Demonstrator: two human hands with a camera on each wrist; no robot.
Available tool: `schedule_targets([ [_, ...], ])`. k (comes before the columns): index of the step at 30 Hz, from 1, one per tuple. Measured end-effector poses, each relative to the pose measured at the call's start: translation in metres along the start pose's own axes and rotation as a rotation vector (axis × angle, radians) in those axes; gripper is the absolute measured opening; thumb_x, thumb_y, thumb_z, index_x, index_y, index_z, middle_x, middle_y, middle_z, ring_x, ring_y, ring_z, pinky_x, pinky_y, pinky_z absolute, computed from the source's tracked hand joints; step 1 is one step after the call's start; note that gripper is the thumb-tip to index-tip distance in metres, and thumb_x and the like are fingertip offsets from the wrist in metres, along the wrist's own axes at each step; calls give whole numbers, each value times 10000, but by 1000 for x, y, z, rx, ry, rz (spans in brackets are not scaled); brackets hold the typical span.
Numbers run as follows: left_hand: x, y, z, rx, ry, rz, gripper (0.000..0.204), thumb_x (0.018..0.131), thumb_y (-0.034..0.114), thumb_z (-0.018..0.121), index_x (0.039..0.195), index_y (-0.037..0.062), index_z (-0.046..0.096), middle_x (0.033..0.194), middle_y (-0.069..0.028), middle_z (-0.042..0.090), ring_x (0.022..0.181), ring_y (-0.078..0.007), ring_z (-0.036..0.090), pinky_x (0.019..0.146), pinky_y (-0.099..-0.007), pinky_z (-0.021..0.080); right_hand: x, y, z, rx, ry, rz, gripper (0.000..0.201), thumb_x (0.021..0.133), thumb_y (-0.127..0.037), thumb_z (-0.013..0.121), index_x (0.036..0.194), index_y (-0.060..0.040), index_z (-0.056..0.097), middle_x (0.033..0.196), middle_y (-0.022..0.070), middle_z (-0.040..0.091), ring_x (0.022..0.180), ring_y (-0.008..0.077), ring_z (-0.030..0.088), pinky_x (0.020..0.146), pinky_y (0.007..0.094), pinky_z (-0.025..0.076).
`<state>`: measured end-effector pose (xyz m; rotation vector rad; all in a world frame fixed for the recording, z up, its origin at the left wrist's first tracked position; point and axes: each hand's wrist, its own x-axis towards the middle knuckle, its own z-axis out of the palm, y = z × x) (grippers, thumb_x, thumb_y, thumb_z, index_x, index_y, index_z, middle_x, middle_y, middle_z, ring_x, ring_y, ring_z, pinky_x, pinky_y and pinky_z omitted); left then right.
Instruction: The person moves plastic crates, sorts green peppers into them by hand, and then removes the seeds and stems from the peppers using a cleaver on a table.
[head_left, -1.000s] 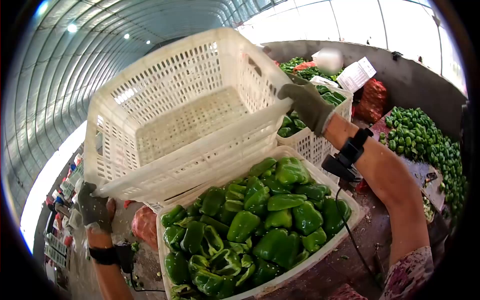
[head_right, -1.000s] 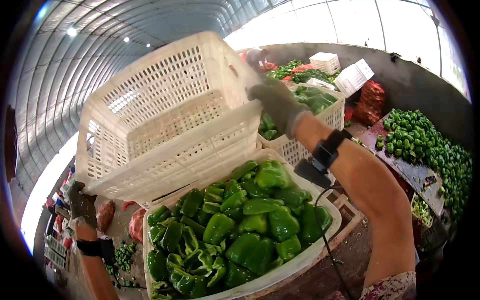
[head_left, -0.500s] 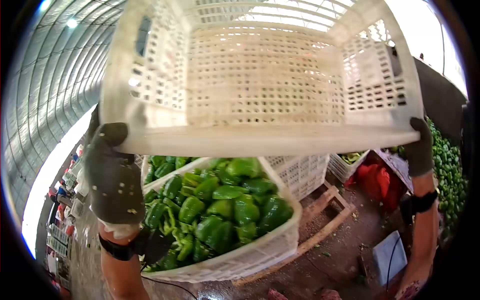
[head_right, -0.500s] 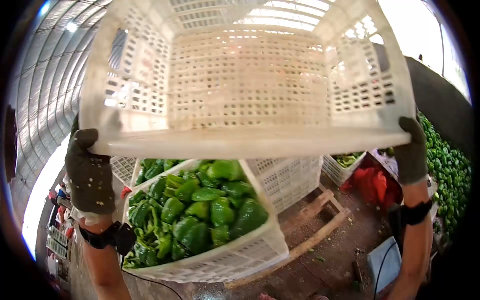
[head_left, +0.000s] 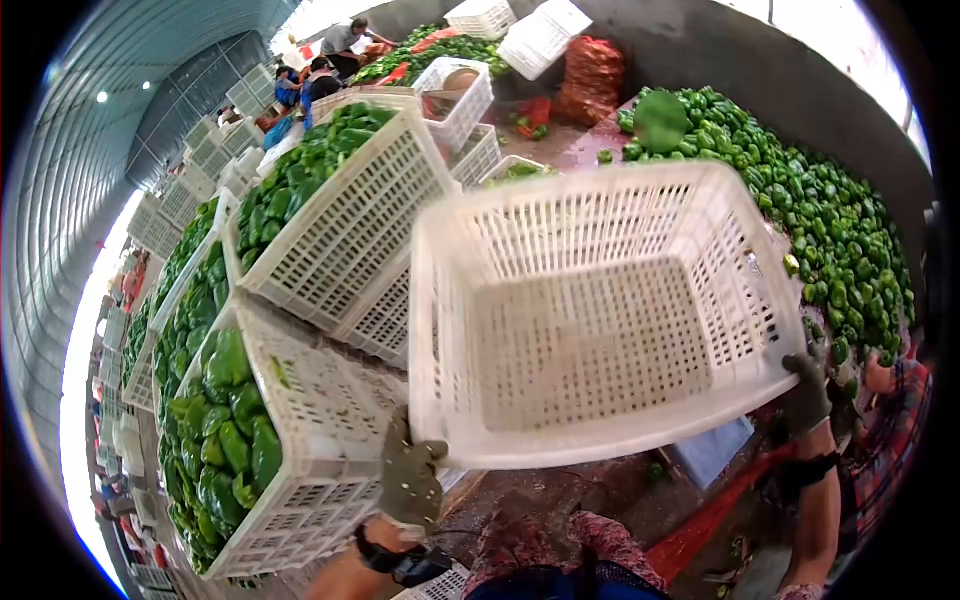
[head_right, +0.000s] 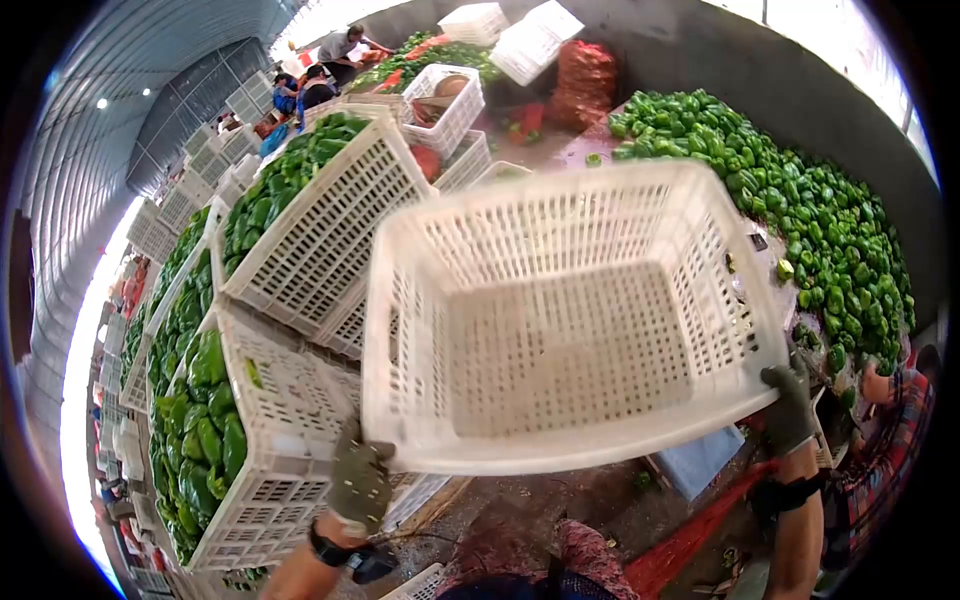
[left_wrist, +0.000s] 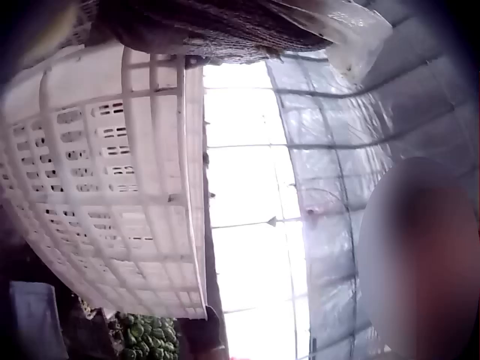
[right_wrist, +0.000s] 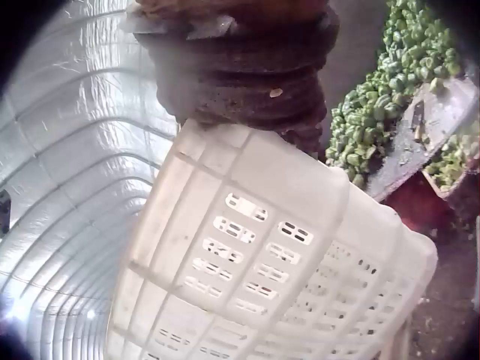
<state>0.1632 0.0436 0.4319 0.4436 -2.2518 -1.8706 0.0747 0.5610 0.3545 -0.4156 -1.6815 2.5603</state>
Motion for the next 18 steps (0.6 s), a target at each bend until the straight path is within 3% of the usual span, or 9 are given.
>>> schedule_targets([
  [1,0,-29,8,-94,28,-86,530,774,-18,469,1299,-90,463,1176,-167,593,994,-258,613,852,-338,523,4,10,-1,-17,-3,4,617,723,-67,584,1322,62,513,1127,122,646,985,225,648,913,337,526],
  [2,-3,-53,11,119,-21,29,513,768,-14,477,1277,-84,486,1149,-167,599,964,-258,611,829,-336,521,8,18,6,-34,-5,9,650,710,-59,587,1342,61,501,1157,129,643,1003,228,648,918,334,526],
  [4,-4,-116,6,237,-26,-23,485,761,-7,488,1241,-75,518,1098,-167,606,916,-257,604,792,-335,518,31,54,-5,-151,-67,55,739,670,-33,601,1394,53,475,1222,140,638,1034,231,649,931,327,523],
  [6,-8,-182,0,51,68,-355,461,759,-1,496,1213,-68,536,1051,-166,611,879,-258,597,763,-336,517,50,81,2,-191,-85,116,758,653,-30,634,1392,49,489,1219,124,645,1050,218,643,954,327,509],
  [9,-20,-263,-23,758,-111,140,467,747,-6,507,1210,-49,545,1059,-178,606,873,-264,605,735,-334,518,88,126,18,-222,-124,210,767,648,19,633,1400,48,484,1239,113,641,1078,201,631,984,318,485],
  [11,-1,-255,-4,215,72,-329,481,737,-12,512,1216,-36,548,1125,-206,580,960,-296,608,770,-374,517,120,158,35,-265,-173,230,768,650,22,625,1404,46,483,1242,114,639,1098,202,619,1000,314,470],
  [15,16,-331,-18,106,162,-234,478,737,-20,511,1210,-84,536,1228,-238,546,1100,-363,575,882,-424,503,195,223,72,-316,-252,275,760,672,44,590,1422,44,468,1294,104,607,1128,181,591,996,300,455],
  [17,38,-335,-7,-276,384,-445,479,731,-27,519,1205,-90,547,1304,-258,513,1156,-382,562,923,-419,496,232,245,101,-312,-326,262,756,695,35,596,1438,30,457,1291,102,608,1121,170,588,987,295,455],
  [18,37,-357,-15,-63,299,-393,504,743,-10,547,1242,-80,537,1372,-266,462,1211,-381,534,957,-406,480,252,260,112,-368,-362,231,751,706,28,603,1442,27,453,1287,102,611,1119,169,588,985,295,456],
])
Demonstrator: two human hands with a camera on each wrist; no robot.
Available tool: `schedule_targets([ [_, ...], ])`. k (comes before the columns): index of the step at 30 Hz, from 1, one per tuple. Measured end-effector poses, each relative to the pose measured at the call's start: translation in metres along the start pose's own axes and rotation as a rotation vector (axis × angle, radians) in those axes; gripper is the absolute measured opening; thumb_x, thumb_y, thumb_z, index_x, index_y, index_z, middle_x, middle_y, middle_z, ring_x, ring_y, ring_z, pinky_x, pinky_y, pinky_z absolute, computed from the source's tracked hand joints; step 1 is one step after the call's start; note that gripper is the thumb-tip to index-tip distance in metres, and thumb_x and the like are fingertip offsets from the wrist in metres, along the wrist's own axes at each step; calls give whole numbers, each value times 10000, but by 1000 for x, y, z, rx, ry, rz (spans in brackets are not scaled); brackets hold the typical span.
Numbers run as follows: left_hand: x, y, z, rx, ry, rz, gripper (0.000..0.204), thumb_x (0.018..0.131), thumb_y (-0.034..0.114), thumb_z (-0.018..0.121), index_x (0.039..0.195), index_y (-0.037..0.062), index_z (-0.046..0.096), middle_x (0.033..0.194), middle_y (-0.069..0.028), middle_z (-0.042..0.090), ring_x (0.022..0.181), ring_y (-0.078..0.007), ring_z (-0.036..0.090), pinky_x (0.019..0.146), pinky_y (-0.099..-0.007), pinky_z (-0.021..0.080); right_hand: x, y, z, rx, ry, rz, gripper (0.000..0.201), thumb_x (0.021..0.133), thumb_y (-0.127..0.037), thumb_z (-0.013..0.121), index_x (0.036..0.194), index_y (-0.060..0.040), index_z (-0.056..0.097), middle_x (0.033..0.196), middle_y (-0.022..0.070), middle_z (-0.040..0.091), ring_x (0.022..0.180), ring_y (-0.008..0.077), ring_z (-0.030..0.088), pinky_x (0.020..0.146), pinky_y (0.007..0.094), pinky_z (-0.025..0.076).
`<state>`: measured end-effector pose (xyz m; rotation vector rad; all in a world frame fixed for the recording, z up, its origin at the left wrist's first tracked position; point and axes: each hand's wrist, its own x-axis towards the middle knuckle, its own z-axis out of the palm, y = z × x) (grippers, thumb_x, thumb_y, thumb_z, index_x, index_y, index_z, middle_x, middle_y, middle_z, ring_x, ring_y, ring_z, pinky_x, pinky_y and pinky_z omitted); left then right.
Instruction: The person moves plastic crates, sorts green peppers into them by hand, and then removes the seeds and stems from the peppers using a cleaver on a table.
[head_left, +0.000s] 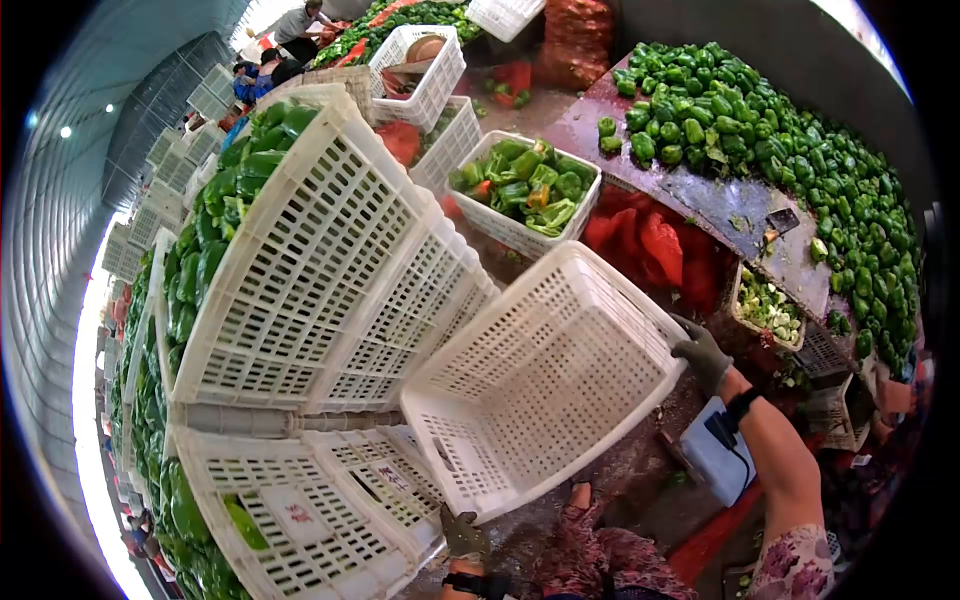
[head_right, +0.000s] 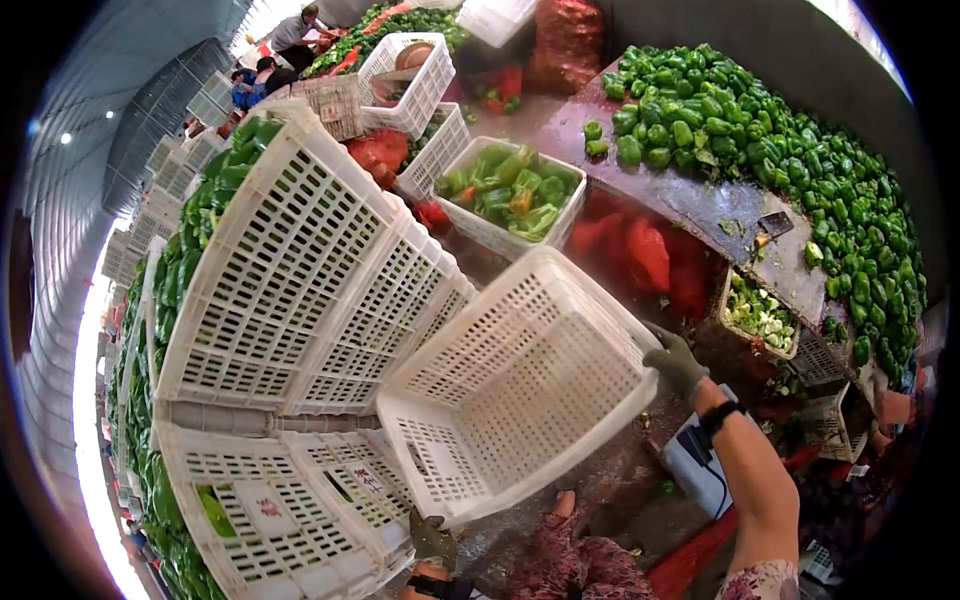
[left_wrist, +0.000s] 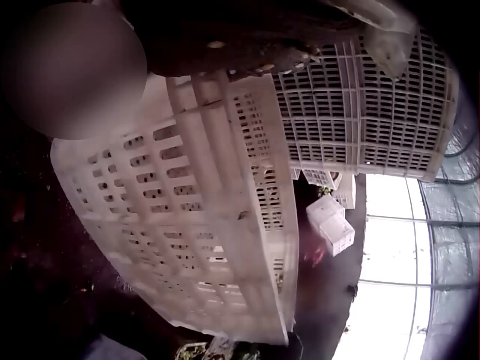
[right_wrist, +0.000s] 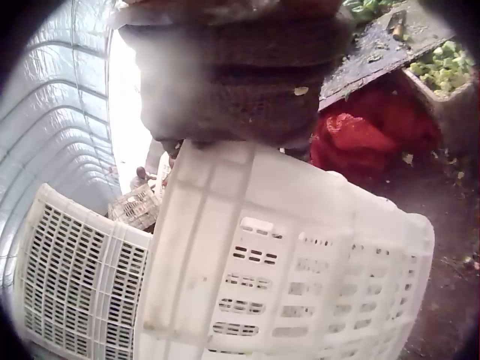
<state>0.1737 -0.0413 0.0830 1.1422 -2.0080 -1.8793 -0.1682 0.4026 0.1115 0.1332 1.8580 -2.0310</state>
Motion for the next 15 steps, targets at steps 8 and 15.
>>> schedule_targets([
  [8,-29,22,49,106,24,-269,653,797,117,653,1381,-75,430,1466,-289,389,1306,-431,449,1086,-439,388,105,91,92,-865,264,-154,722,870,-163,687,1495,-27,351,1391,271,505,1277,336,519,1051,395,431],
  [15,2,6,69,589,-370,-47,674,805,136,657,1395,-74,410,1455,-298,400,1312,-452,433,1111,-464,358,45,152,151,-392,386,154,798,902,-191,697,1514,40,241,1385,271,525,1273,338,530,1037,390,443],
])
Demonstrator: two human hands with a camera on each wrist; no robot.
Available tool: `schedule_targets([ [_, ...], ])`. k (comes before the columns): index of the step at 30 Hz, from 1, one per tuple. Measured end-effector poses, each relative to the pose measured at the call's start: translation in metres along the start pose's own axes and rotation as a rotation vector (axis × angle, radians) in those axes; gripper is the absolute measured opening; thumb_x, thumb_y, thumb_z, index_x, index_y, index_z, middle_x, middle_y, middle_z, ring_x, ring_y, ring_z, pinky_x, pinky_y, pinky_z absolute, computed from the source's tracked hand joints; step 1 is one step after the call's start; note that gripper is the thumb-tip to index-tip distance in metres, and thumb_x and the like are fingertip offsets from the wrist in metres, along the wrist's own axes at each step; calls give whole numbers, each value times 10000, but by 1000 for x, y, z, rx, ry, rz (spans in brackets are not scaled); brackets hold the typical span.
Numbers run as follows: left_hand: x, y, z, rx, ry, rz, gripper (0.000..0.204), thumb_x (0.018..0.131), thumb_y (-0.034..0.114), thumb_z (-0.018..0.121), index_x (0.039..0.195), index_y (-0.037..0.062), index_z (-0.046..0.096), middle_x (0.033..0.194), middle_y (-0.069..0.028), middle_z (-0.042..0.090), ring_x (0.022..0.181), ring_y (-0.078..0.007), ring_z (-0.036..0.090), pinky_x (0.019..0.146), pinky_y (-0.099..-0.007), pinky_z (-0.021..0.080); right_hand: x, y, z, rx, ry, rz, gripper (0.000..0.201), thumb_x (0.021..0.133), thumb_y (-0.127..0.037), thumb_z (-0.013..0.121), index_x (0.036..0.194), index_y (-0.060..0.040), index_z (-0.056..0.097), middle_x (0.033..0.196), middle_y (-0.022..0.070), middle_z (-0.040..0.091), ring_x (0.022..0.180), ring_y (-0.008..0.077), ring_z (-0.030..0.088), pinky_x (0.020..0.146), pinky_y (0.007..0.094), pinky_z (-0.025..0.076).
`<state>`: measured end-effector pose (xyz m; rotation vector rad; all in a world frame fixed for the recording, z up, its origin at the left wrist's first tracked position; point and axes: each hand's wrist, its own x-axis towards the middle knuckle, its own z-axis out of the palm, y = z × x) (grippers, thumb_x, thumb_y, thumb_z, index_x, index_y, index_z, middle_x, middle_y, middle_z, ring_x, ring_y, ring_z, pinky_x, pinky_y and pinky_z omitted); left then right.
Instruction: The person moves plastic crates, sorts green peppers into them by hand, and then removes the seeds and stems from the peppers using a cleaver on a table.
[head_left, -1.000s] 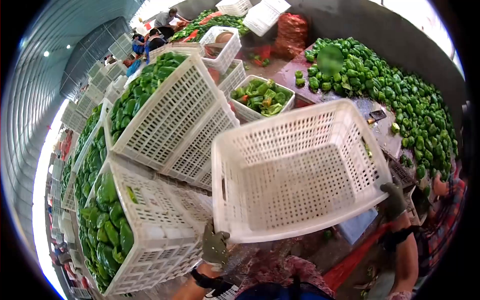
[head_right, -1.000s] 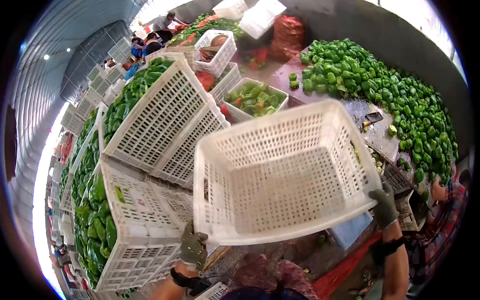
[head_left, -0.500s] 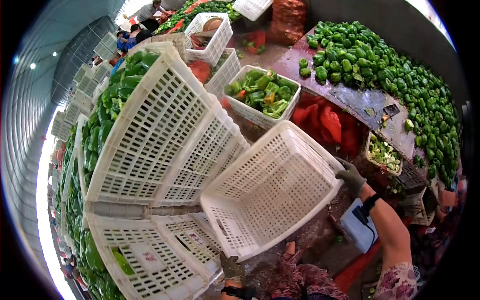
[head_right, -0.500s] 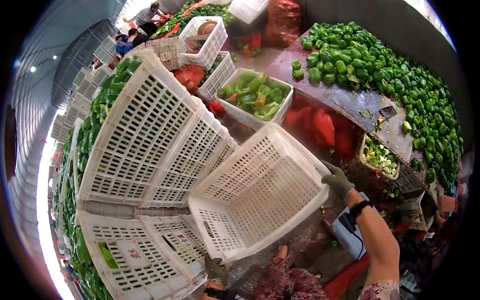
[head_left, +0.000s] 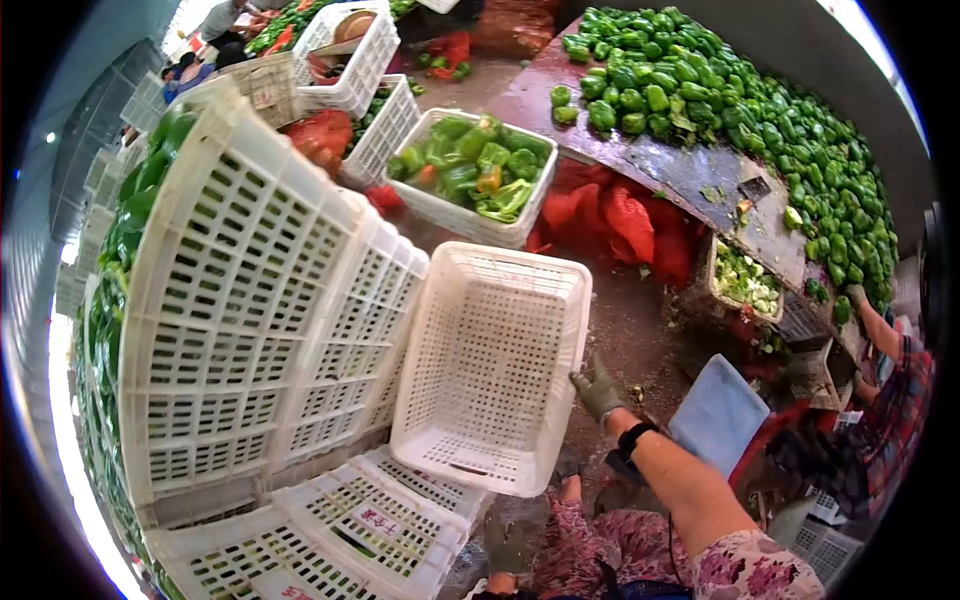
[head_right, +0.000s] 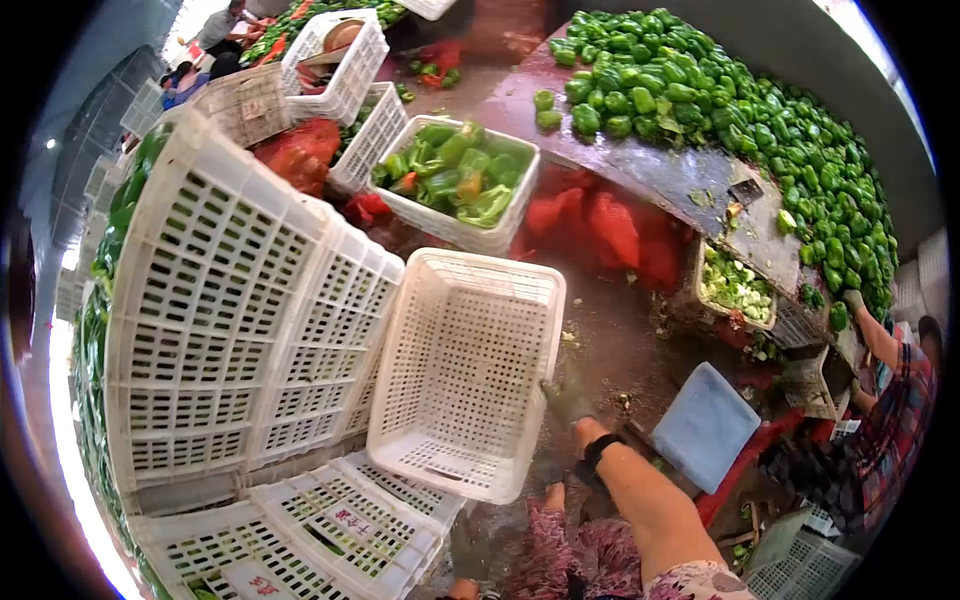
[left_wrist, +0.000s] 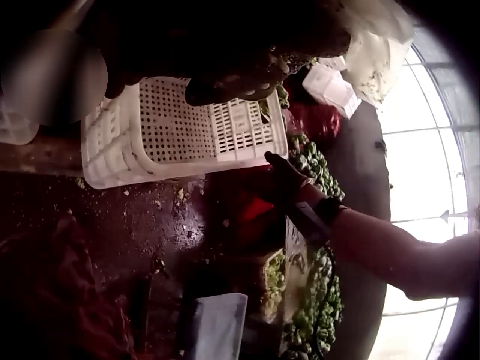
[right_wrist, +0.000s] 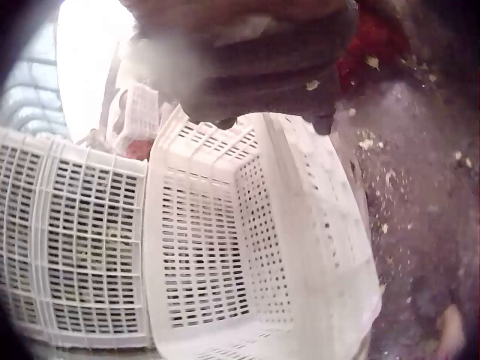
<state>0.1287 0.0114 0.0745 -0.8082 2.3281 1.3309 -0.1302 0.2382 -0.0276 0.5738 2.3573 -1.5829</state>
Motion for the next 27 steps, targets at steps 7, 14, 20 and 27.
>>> schedule_targets([
  [7,55,-8,30,359,-87,300,656,846,240,659,1376,-74,433,1394,-311,463,1337,-430,417,1118,-476,348,-47,48,65,-298,-177,295,589,862,-355,696,1289,22,546,1143,264,666,1075,379,655,924,446,509],
  [14,47,-10,45,577,-236,177,673,849,256,648,1377,-93,420,1405,-335,444,1358,-465,377,1149,-488,303,-78,78,121,-482,-392,143,695,903,-493,569,1381,1,465,1305,285,570,1227,447,545,1054,510,422],
  [20,36,-7,44,675,-230,117,681,837,235,652,1399,-70,415,1453,-327,389,1384,-451,348,1159,-461,300,-89,56,22,-87,-540,294,649,919,-521,578,1378,-66,517,1327,231,587,1215,411,565,1035,448,452],
  [27,31,30,65,708,-185,115,775,820,229,658,1463,-49,325,1479,-317,361,1401,-437,328,1161,-449,304,-136,199,-178,-151,-205,432,509,902,-353,624,1310,-53,578,1249,233,635,1184,360,600,998,401,461],
])
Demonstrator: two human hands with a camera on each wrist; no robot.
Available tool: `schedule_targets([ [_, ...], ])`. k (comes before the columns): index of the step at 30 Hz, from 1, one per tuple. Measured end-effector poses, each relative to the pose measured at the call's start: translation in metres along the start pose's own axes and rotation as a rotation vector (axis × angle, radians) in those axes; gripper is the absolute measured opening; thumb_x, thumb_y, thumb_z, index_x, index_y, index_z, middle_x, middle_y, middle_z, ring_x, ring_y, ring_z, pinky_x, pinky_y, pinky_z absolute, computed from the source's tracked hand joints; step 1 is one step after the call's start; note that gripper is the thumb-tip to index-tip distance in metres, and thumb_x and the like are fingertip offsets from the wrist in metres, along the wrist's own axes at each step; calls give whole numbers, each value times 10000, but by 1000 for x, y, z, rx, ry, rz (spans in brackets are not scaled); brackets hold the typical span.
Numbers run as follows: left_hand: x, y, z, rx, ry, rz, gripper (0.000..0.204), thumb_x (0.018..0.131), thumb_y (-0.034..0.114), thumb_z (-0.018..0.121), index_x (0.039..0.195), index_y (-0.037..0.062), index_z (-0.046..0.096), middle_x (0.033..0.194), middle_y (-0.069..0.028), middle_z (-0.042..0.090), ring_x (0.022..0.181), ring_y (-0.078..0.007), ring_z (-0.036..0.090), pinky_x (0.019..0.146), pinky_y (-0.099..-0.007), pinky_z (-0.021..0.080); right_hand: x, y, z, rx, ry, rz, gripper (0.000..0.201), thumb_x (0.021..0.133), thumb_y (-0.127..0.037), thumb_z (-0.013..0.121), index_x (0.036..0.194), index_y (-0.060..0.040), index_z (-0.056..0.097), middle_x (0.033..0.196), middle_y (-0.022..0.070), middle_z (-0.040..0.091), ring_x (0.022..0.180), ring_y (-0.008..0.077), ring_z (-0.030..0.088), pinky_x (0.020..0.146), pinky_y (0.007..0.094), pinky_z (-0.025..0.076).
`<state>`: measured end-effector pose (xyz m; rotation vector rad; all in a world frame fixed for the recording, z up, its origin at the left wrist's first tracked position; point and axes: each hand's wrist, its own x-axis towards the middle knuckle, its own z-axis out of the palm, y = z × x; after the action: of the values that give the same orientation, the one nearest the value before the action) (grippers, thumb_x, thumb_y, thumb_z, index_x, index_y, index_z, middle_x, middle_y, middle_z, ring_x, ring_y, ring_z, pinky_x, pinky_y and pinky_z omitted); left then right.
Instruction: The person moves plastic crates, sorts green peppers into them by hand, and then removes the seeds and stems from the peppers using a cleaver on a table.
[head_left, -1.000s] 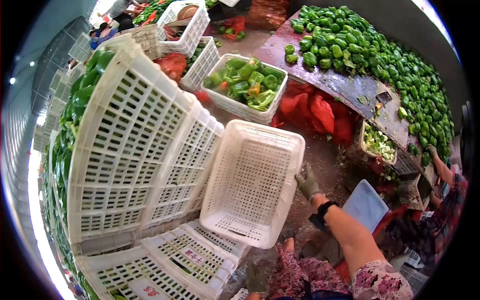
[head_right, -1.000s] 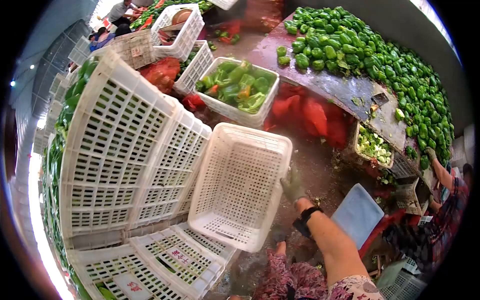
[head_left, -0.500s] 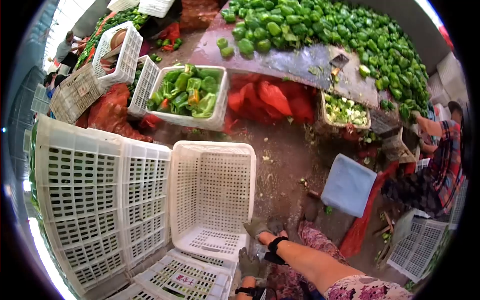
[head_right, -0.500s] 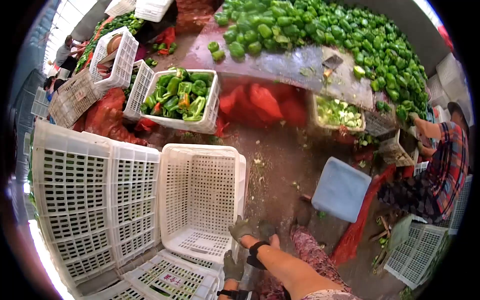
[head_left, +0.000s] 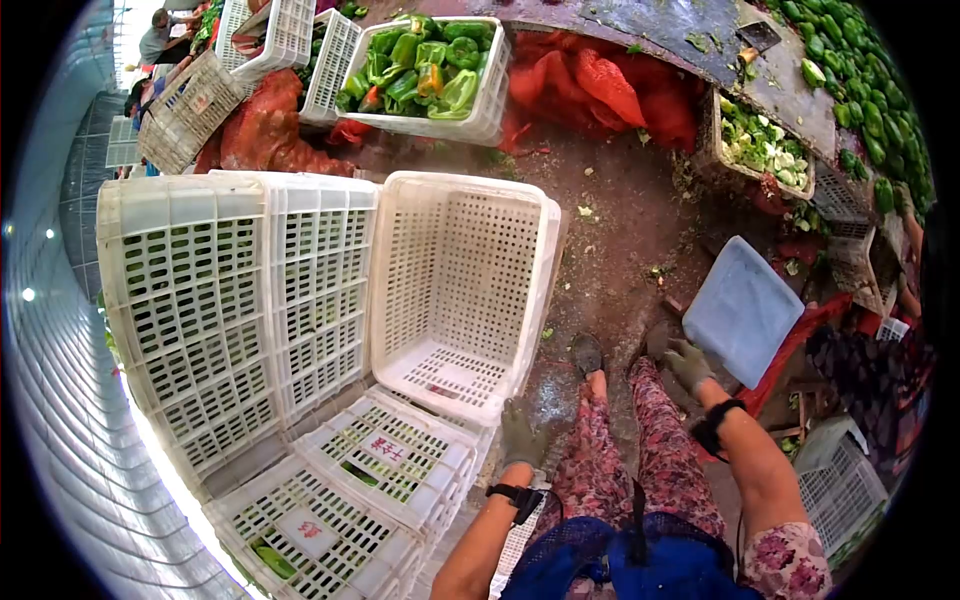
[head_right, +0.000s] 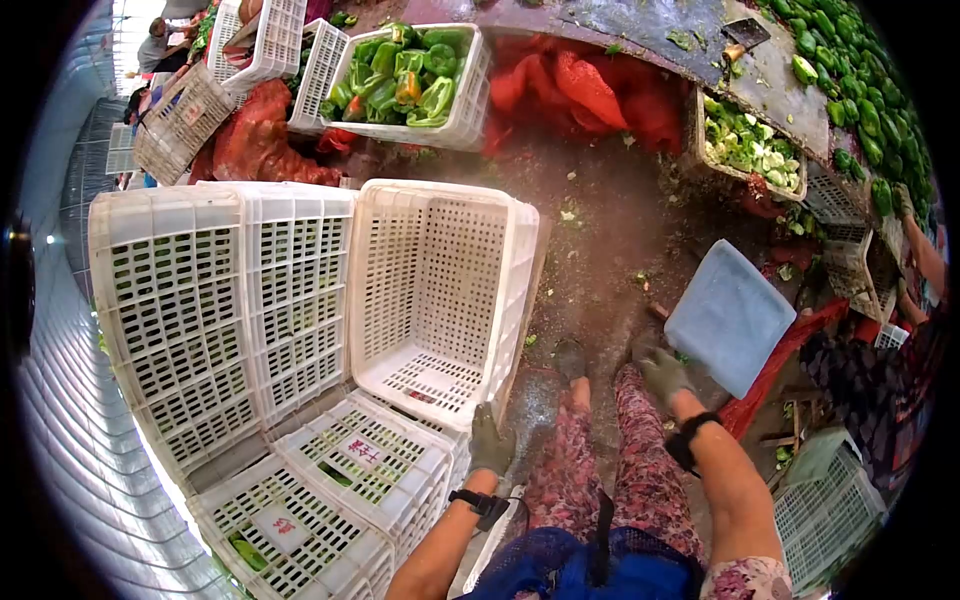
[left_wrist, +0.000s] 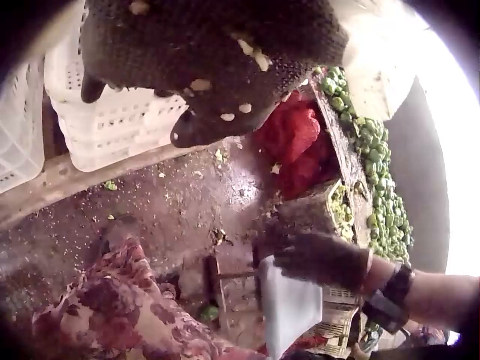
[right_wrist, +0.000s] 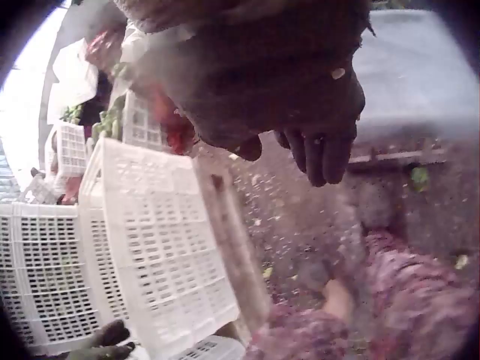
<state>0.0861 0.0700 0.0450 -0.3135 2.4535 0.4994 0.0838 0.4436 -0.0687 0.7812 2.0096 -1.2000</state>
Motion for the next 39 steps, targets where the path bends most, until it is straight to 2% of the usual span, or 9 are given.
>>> schedule_targets([
  [1,3,11,-2,-5,45,-1,788,819,230,660,1469,-46,312,1479,-317,360,1402,-438,325,1160,-450,304,-1,40,-17,26,61,33,479,904,-340,620,1285,-52,595,1246,241,633,1184,361,602,998,401,462],
  [5,42,3,10,285,94,-166,801,826,308,681,1460,-30,327,1421,-266,447,1296,-402,465,1031,-454,437,-40,145,-88,-13,97,202,324,948,-240,600,1165,-2,627,847,75,667,699,178,609,630,328,488],
  [8,73,-7,16,220,39,-300,550,852,314,673,1303,45,510,1161,-203,641,1039,-375,645,857,-466,521,-74,197,-107,146,87,303,355,932,-234,586,1214,-18,604,902,120,682,763,215,636,683,361,503],
  [11,95,-3,8,303,-107,-349,383,876,346,628,1141,70,619,1032,-214,688,966,-394,661,839,-481,517,-110,204,-106,328,109,391,312,946,-185,576,1208,-18,609,854,65,654,712,167,610,618,315,481],
  [12,94,-8,12,333,-2,-237,279,886,335,613,1005,83,622,912,-192,694,888,-396,668,769,-500,516,-118,203,-101,379,133,420,307,948,-171,574,1214,-21,606,844,50,643,699,158,602,602,302,471],
  [18,96,30,16,274,-62,-188,274,877,323,606,995,75,611,921,-195,686,876,-403,663,777,-500,516,-130,205,-64,473,-4,503,339,950,-173,570,1256,-27,579,847,61,632,686,185,622,576,313,486],
  [24,100,65,15,210,-121,-225,278,829,300,688,983,82,612,973,-194,686,936,-414,659,798,-499,514,-112,133,-70,539,-48,387,356,964,-173,569,1291,-36,558,881,83,648,718,204,639,609,318,504],
  [33,76,-50,-5,364,-105,-213,239,904,293,571,1020,92,632,972,-178,694,870,-393,686,757,-506,540,-112,146,-82,509,-24,386,345,966,-174,555,1256,13,562,905,68,641,736,183,629,620,311,507],
  [39,80,-56,2,442,-108,-257,354,919,405,574,1022,70,623,932,-184,694,872,-376,690,772,-497,538,-122,156,-65,497,-40,387,307,961,-172,559,1234,-31,568,878,93,650,729,226,651,607,343,519],
])
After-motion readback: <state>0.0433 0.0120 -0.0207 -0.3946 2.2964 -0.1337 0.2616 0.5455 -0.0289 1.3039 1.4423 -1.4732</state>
